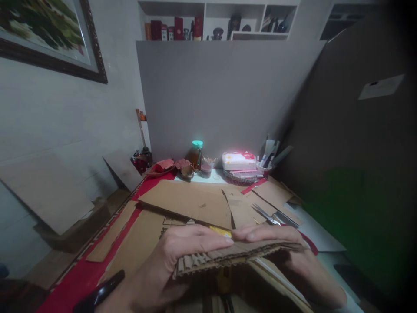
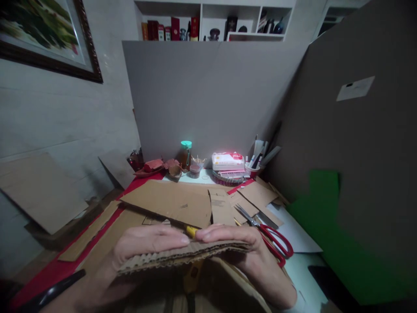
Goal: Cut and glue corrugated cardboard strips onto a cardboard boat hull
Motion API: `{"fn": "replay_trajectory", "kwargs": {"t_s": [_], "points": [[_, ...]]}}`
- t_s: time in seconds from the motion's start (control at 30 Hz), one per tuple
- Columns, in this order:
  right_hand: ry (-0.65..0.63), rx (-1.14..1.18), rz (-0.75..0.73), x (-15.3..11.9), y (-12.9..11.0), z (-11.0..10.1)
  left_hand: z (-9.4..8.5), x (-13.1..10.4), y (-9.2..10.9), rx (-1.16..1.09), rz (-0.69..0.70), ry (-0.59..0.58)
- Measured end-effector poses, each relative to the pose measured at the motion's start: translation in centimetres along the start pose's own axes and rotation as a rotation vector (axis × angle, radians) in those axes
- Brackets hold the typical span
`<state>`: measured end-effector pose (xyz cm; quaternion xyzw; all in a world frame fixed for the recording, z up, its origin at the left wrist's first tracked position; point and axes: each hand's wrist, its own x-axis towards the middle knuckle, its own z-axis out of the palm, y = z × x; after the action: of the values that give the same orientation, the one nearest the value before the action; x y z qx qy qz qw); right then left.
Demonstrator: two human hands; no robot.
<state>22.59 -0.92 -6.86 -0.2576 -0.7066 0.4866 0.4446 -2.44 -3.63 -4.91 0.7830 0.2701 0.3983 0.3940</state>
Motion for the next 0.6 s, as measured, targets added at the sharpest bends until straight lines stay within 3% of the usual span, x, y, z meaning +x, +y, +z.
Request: {"fn": "replay_trajectory", "kwargs": {"t_s": [0.2, 0.37, 0.5, 0.6], "points": [[0.047, -0.138, -0.038, -0.2, -0.1, -0.1, -0.5, 0.0, 0.3, 0.083, -0.085, 0.034], [-0.057, -0.16, -0.151, 0.0, -0.3, -0.1, -0.6, -0.2, -0.5, 0.066, -0.069, 0.058], [-0.128, -0.243, -0.22, 0.0, -0.3, -0.2, -0.5, 0.2, -1.2, -0.1, -0.174, 0.274], [-0.05, -0.343, -0.33, -0.2, -0.4, 0.2, 0.0, 0.5, -2.2, -0.401, -0.318, 0.476]]}}
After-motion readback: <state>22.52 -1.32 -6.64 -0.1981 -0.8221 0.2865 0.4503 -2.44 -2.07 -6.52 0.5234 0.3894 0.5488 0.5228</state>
